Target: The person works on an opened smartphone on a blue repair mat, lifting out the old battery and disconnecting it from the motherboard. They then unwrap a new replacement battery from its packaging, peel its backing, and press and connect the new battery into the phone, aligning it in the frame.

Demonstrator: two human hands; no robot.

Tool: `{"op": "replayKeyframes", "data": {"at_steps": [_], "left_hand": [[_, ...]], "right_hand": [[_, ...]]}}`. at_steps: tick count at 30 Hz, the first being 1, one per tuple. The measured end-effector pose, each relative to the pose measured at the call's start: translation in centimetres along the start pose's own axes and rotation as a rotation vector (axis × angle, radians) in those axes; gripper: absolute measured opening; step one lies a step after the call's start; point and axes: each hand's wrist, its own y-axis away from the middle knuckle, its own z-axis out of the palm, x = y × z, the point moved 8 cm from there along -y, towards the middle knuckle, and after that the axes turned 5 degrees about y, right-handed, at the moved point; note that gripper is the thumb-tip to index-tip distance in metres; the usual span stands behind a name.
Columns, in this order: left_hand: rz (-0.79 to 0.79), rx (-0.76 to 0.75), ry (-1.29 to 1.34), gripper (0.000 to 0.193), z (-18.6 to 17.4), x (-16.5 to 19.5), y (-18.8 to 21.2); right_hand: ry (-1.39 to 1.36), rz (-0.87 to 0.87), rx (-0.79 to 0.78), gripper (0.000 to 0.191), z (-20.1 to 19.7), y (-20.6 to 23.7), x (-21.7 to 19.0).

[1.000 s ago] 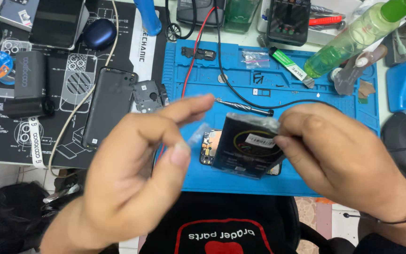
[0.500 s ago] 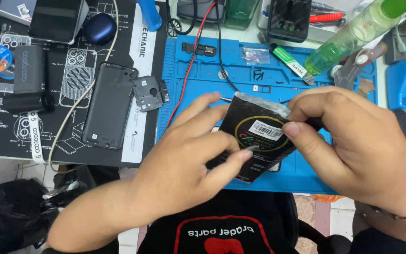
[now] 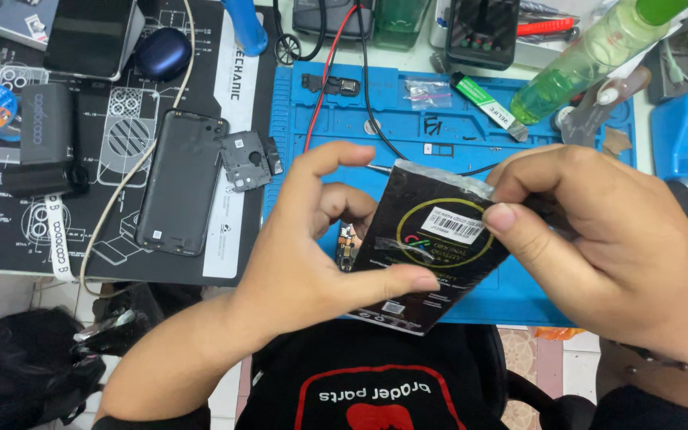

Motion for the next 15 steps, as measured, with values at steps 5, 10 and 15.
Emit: {"op": "replayKeyframes", "data": {"at_steps": [5,10,15], "left_hand": [[-0.058,-0.230,-0.092,0.091,1.0,-0.6,-0.3],[-0.161,-0.634,0.575,0.127,2.3,-0.1,-0.8],[-0.014,-0.759,0.340,0.124,3.8,1.1,-0.2]], "right_hand": [[-0.022,-0.308,0.019,0.020,-0.1,0.4,-2.2],[-0.219,-0.502,-0.113,0.022,-0.4,0.7,-3.7],[-0.166,-0.556,0.037,0.023,-0.3,0.9,-4.0]]}}
